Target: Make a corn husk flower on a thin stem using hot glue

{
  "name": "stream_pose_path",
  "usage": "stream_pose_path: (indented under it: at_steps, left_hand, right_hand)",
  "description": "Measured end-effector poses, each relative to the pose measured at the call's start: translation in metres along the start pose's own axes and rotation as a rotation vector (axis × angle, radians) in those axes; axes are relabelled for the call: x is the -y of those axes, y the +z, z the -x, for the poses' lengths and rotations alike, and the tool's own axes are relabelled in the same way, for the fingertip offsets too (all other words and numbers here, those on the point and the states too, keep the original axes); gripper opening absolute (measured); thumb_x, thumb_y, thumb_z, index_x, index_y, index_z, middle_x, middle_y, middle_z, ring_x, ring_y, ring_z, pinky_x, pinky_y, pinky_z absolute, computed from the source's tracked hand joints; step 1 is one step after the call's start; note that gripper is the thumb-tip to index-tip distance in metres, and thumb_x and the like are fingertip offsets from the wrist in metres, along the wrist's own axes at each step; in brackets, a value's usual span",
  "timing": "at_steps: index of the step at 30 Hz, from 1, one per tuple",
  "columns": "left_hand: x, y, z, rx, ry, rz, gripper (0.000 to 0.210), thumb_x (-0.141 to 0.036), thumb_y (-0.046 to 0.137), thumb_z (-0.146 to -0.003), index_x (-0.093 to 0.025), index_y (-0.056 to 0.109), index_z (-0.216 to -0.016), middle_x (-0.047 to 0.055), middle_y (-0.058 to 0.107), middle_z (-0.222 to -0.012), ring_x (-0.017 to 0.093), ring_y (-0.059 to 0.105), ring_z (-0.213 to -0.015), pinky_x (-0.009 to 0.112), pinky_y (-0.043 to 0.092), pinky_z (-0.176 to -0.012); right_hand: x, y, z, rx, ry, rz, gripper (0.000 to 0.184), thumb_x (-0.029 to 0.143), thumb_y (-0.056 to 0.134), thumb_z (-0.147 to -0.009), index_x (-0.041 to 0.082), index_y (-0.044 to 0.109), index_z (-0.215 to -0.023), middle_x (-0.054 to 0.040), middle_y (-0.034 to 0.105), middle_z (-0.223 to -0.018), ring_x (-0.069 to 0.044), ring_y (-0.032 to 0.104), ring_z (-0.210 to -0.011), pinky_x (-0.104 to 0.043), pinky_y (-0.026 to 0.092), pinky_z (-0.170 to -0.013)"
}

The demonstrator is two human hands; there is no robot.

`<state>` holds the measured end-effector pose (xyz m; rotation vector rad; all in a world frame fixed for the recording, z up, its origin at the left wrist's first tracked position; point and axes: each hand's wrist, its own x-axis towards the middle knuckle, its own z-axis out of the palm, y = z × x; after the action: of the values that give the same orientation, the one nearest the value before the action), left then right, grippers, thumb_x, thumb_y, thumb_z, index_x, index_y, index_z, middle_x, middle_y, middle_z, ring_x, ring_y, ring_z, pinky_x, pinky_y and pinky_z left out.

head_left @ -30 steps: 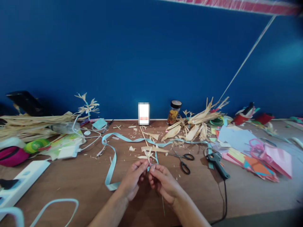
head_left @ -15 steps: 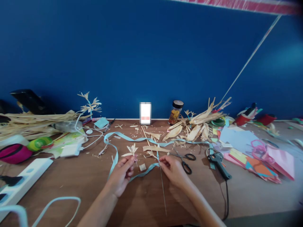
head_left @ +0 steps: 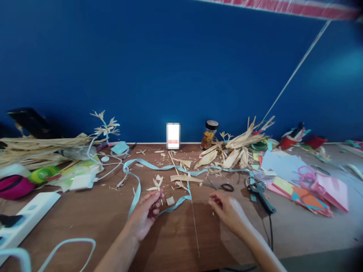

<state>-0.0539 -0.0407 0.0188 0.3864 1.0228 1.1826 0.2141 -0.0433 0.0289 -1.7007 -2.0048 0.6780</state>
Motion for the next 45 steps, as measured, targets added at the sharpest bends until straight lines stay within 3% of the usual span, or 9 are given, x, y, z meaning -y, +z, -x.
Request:
stream_pose_path:
  at_steps: [9, 17, 26, 30, 39, 42, 45]
  left_hand:
    - [0.006, 0.009, -0.003, 0.015, -0.031, 0.003, 0.017, -0.014, 0.064, -0.068, -0.012, 0.061, -0.084, 0.002, 0.056, -0.074, 0.0, 0.043, -0.048, 0.007, 0.032, -0.036]
    - [-0.001, -0.004, -0.005, -0.081, 0.009, 0.027, 0.012, -0.009, 0.061, -0.068, -0.011, 0.06, -0.08, 0.002, 0.057, -0.071, 0.001, 0.045, -0.046, 0.008, 0.034, -0.035]
    - [0.001, 0.005, -0.004, -0.068, 0.001, -0.009, 0.011, -0.012, 0.062, -0.068, -0.012, 0.061, -0.079, 0.002, 0.058, -0.075, 0.001, 0.044, -0.047, 0.008, 0.034, -0.035]
    - [0.004, 0.005, -0.007, -0.026, -0.001, -0.022, 0.013, -0.014, 0.064, -0.066, -0.013, 0.062, -0.079, 0.001, 0.056, -0.075, 0.002, 0.044, -0.05, 0.008, 0.035, -0.035]
    - [0.001, 0.002, -0.003, -0.056, 0.005, -0.027, 0.011, -0.013, 0.064, -0.066, -0.013, 0.062, -0.076, 0.0, 0.054, -0.072, 0.002, 0.043, -0.048, 0.009, 0.035, -0.034]
    - [0.0, -0.002, -0.003, -0.062, -0.008, -0.039, 0.01, -0.013, 0.063, -0.066, -0.013, 0.062, -0.077, -0.001, 0.053, -0.07, 0.003, 0.043, -0.047, 0.01, 0.036, -0.034]
    - [0.002, -0.006, -0.006, -0.06, 0.001, -0.028, 0.011, -0.012, 0.063, -0.066, -0.014, 0.062, -0.077, 0.0, 0.054, -0.071, 0.003, 0.044, -0.047, 0.01, 0.036, -0.034]
  right_hand:
    - [0.02, 0.009, 0.006, 0.004, -0.046, -0.083, 0.019, 0.027, 0.046, -0.076, 0.02, 0.057, -0.089, -0.0022, 0.063, -0.078, -0.015, 0.057, -0.072, -0.024, 0.04, -0.064]
    - [-0.017, -0.006, 0.015, -0.057, 0.011, -0.007, 0.024, 0.032, 0.042, -0.078, 0.019, 0.057, -0.092, -0.0038, 0.065, -0.077, -0.016, 0.059, -0.069, -0.025, 0.041, -0.062]
    - [-0.058, -0.048, 0.025, -0.297, 0.161, 0.391, 0.021, 0.026, 0.038, -0.08, 0.019, 0.056, -0.09, -0.0058, 0.064, -0.083, -0.019, 0.059, -0.074, -0.027, 0.04, -0.063]
    - [-0.058, -0.051, 0.024, -0.244, 0.151, 0.398, 0.02, 0.023, 0.038, -0.081, 0.019, 0.055, -0.088, -0.0048, 0.062, -0.083, -0.017, 0.058, -0.073, -0.024, 0.038, -0.062]
    - [-0.033, -0.031, 0.009, -0.146, 0.048, 0.369, 0.014, 0.024, 0.043, -0.08, 0.021, 0.056, -0.086, -0.0038, 0.059, -0.084, -0.016, 0.054, -0.076, -0.023, 0.035, -0.062]
    - [-0.041, -0.042, 0.015, -0.243, 0.076, 0.437, 0.017, 0.026, 0.041, -0.082, 0.022, 0.055, -0.09, -0.0048, 0.058, -0.087, -0.017, 0.053, -0.081, -0.025, 0.036, -0.068]
    - [-0.066, -0.058, 0.027, -0.444, 0.25, 0.604, 0.022, 0.032, 0.039, -0.083, 0.02, 0.053, -0.095, -0.0083, 0.057, -0.091, -0.021, 0.051, -0.084, -0.031, 0.036, -0.071]
